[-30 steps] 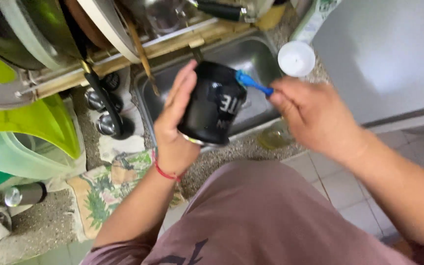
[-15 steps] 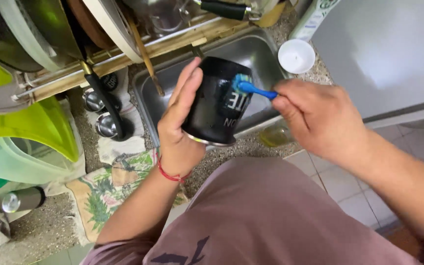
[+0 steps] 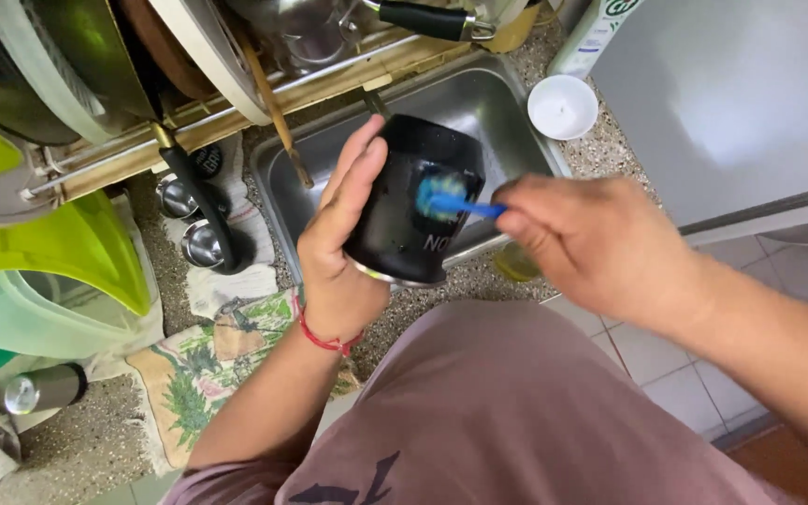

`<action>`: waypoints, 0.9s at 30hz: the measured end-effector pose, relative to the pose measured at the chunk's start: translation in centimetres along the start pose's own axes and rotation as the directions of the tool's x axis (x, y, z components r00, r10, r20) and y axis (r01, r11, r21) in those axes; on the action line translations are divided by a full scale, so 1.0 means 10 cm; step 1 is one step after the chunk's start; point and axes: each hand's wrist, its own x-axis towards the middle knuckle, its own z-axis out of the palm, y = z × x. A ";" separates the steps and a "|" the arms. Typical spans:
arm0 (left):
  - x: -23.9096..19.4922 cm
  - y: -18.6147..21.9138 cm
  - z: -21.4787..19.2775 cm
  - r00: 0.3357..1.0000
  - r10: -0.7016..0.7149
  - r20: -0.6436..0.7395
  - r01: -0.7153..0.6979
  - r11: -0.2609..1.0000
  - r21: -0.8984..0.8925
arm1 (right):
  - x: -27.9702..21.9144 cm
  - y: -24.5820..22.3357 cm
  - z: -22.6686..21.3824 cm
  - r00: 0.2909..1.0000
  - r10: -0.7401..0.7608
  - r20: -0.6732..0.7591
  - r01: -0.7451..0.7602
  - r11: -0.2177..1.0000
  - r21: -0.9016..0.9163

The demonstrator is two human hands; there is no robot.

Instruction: Thoroughly cleaning a black cup in a sink using a toothbrush and a sponge.

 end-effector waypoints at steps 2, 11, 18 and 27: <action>0.01 -0.03 0.01 1.000 0.003 0.002 -0.003 1.000 -0.003 | -0.03 0.08 -0.02 0.999 0.033 0.005 -0.033 0.999 -0.028; -0.05 -0.05 0.04 1.000 -0.010 0.012 0.011 0.997 -0.072 | -0.27 0.11 -0.05 0.991 0.133 0.009 -0.132 0.990 -0.049; -0.04 -0.05 0.04 0.999 0.019 0.027 -0.018 0.999 -0.049 | -0.14 -0.02 0.01 0.994 0.102 -0.028 -0.103 0.994 -0.038; -0.04 -0.05 -0.06 0.999 0.045 0.021 -0.044 0.999 -0.022 | -0.11 -0.06 -0.02 0.994 0.112 -0.018 -0.112 0.993 -0.027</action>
